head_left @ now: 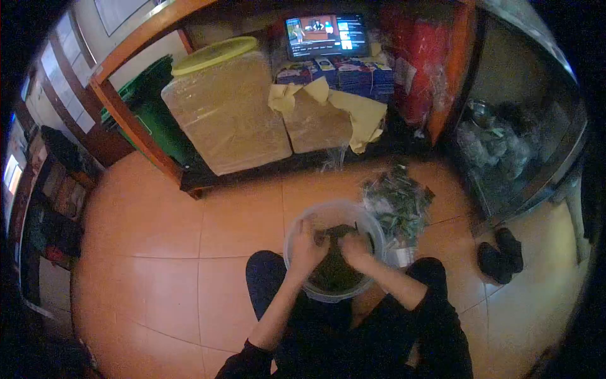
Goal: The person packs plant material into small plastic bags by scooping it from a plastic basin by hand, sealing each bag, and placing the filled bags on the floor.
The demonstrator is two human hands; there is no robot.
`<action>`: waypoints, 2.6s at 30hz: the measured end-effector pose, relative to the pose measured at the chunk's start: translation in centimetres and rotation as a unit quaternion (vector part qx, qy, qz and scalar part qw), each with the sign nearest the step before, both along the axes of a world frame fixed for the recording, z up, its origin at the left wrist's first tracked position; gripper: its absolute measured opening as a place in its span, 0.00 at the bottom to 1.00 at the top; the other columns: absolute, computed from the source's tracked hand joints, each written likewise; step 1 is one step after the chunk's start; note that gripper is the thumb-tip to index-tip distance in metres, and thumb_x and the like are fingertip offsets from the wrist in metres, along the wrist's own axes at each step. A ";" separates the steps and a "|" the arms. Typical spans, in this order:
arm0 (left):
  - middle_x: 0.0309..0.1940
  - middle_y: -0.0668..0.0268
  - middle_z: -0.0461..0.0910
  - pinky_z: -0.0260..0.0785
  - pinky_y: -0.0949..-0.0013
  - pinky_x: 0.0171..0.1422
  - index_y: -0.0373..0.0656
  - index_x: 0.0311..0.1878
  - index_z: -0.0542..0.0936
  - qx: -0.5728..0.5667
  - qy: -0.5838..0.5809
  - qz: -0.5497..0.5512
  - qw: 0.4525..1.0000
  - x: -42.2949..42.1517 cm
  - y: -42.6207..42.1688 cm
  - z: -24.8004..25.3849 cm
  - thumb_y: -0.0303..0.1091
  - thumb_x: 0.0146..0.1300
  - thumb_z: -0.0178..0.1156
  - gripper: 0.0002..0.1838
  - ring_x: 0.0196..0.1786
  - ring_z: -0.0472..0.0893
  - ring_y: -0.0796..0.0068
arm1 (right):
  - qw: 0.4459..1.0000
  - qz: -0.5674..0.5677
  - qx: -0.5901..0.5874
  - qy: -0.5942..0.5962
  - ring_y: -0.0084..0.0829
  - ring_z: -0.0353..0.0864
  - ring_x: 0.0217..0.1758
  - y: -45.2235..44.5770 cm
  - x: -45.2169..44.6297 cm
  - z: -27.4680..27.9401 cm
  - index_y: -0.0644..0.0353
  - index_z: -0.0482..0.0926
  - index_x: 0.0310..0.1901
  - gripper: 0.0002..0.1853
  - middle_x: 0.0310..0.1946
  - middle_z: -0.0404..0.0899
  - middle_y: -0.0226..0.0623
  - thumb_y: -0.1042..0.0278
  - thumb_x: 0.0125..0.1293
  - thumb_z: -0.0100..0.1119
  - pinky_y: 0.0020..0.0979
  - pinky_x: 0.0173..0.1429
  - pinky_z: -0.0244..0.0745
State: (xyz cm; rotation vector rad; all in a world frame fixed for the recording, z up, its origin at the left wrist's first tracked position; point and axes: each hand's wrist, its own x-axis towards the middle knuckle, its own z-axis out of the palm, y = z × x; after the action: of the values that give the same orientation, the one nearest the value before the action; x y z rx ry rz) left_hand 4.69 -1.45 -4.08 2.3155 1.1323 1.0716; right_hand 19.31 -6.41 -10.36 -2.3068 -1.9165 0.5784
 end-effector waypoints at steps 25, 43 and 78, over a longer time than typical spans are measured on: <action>0.29 0.67 0.80 0.70 0.73 0.39 0.39 0.37 0.78 -0.372 -0.356 -0.067 0.855 -1.9 -1.4 4.1 0.31 0.59 0.66 0.08 0.32 0.79 0.76 | 0.814 -0.052 0.430 0.386 0.36 0.79 0.33 -2.6 -0.4 10.9 0.62 0.77 0.30 0.06 0.26 0.77 0.39 0.70 0.58 0.63 0.32 0.40 0.72; 0.34 0.66 0.80 0.70 0.73 0.48 0.38 0.33 0.82 -0.391 -0.366 -0.063 0.842 -2.4 -2.9 4.1 0.25 0.55 0.67 0.04 0.40 0.79 0.76 | 0.822 -0.021 0.425 0.378 0.39 0.78 0.32 -3.4 -1.8 11.7 0.58 0.76 0.28 0.04 0.27 0.78 0.37 0.73 0.52 0.63 0.33 0.40 0.72; 0.37 0.71 0.79 0.64 0.78 0.39 0.40 0.40 0.79 -0.382 -0.319 -0.135 0.857 0.6 -2.9 3.8 0.35 0.65 0.61 0.08 0.36 0.73 0.83 | 0.854 -0.056 0.393 0.338 0.30 0.77 0.33 -5.8 1.9 11.9 0.60 0.78 0.37 0.10 0.30 0.78 0.33 0.67 0.57 0.67 0.29 0.40 0.72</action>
State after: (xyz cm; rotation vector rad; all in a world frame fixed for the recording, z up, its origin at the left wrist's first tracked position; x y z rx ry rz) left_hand 5.25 -4.34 -0.27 1.2928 0.7323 0.9312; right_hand 21.22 -12.23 1.53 -1.4127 -1.3036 0.3961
